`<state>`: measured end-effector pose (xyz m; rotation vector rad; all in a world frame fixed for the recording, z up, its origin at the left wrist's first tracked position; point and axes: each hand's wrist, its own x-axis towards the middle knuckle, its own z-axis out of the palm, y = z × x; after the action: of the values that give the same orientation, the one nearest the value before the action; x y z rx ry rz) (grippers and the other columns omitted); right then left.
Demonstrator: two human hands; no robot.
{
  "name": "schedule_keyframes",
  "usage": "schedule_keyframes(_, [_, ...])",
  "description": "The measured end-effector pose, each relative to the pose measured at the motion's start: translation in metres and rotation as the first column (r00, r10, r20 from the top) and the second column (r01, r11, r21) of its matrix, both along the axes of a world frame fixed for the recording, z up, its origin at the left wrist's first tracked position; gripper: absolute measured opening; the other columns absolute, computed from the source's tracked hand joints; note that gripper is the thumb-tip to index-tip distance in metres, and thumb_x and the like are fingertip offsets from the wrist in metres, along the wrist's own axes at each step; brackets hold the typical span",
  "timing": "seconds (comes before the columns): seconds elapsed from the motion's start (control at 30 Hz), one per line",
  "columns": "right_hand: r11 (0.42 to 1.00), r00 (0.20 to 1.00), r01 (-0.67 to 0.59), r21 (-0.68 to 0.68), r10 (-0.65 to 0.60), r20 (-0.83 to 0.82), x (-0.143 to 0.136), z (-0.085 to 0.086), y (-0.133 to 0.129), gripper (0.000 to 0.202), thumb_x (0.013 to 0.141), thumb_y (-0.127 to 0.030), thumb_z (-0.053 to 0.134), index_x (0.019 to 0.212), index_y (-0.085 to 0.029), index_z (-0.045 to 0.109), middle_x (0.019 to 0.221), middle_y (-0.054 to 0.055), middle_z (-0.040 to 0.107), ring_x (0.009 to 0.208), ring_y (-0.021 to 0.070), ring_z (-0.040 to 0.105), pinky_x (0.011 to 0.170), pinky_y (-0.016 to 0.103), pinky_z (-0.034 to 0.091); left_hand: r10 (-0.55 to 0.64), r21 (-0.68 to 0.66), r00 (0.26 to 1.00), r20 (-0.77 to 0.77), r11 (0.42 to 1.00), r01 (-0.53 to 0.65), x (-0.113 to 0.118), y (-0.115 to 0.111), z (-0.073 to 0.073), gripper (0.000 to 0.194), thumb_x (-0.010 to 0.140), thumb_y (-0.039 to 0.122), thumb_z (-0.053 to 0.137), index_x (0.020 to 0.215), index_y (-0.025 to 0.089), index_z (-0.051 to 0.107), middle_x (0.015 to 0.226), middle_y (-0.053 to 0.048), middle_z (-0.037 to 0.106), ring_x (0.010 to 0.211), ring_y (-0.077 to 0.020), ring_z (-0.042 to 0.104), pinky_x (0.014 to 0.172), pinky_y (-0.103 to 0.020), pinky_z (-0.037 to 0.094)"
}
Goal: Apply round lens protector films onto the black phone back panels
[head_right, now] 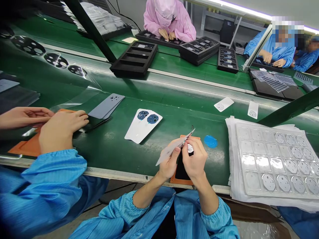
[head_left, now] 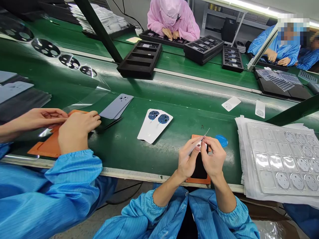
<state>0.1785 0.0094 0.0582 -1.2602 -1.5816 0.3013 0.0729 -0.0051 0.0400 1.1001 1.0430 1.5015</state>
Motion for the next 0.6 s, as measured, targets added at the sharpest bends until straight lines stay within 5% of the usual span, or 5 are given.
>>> schedule_keyframes(0.13, [0.999, 0.999, 0.049, 0.013, -0.049, 0.012, -0.005, -0.003, 0.004, 0.012, 0.089, -0.02, 0.054, 0.082, -0.022, 0.064, 0.085, 0.005, 0.071, 0.081, 0.0186, 0.066, 0.075, 0.032, 0.055, -0.044, 0.053, 0.997, -0.065, 0.997, 0.048, 0.004, -0.003, 0.001, 0.038, 0.09, 0.044, 0.065, 0.12, 0.023, 0.072, 0.129, -0.01, 0.066, 0.124, -0.0299, 0.059, 0.113, -0.042, 0.042])
schedule_keyframes(0.23, [0.993, 0.994, 0.101, -0.067, -0.097, 0.053, 0.006, -0.011, 0.015, 0.011, 0.082, -0.02, 0.054, 0.072, -0.022, 0.06, 0.075, 0.003, 0.067, 0.072, 0.0176, 0.062, 0.069, 0.03, 0.051, -0.029, -0.087, 1.0, 0.007, 0.996, 0.03, 0.002, 0.003, -0.006, 0.034, 0.089, 0.041, 0.068, 0.116, 0.022, 0.073, 0.126, -0.009, 0.069, 0.122, -0.029, 0.061, 0.112, -0.042, 0.044])
schedule_keyframes(0.3, [0.96, 0.98, 0.182, -0.212, -0.158, 0.125, 0.028, -0.018, 0.029, 0.009, 0.076, -0.022, 0.055, 0.069, -0.022, 0.06, 0.072, 0.003, 0.067, 0.067, 0.0176, 0.062, 0.066, 0.029, 0.049, 0.033, -0.255, 0.987, 0.158, 0.967, 0.009, -0.005, 0.013, -0.012, 0.034, 0.088, 0.041, 0.069, 0.115, 0.02, 0.071, 0.12, -0.009, 0.071, 0.11, -0.0281, 0.068, 0.102, -0.043, 0.053])
schedule_keyframes(0.43, [0.778, 0.892, 0.398, -0.486, -0.205, 0.402, 0.096, -0.03, 0.056, 0.015, 0.072, -0.027, 0.057, 0.059, -0.022, 0.061, 0.06, 0.005, 0.065, 0.059, 0.0203, 0.06, 0.057, 0.029, 0.042, 0.052, -0.407, 0.888, 0.458, 0.9, 0.157, -0.03, 0.035, -0.013, 0.044, 0.085, 0.038, 0.074, 0.123, 0.018, 0.062, 0.119, -0.012, 0.071, 0.095, -0.0267, 0.074, 0.088, -0.048, 0.06])
schedule_keyframes(0.6, [0.762, 0.841, 0.451, -0.465, -0.188, 0.507, 0.133, -0.026, 0.05, 0.018, 0.078, -0.026, 0.055, 0.064, -0.02, 0.062, 0.061, 0.008, 0.064, 0.063, 0.0228, 0.062, 0.06, 0.032, 0.043, -0.059, -0.341, 0.946, 0.32, 0.924, 0.174, -0.048, 0.036, -0.001, 0.032, 0.082, 0.034, 0.076, 0.109, 0.018, 0.07, 0.114, -0.01, 0.073, 0.11, -0.0292, 0.069, 0.096, -0.047, 0.057])
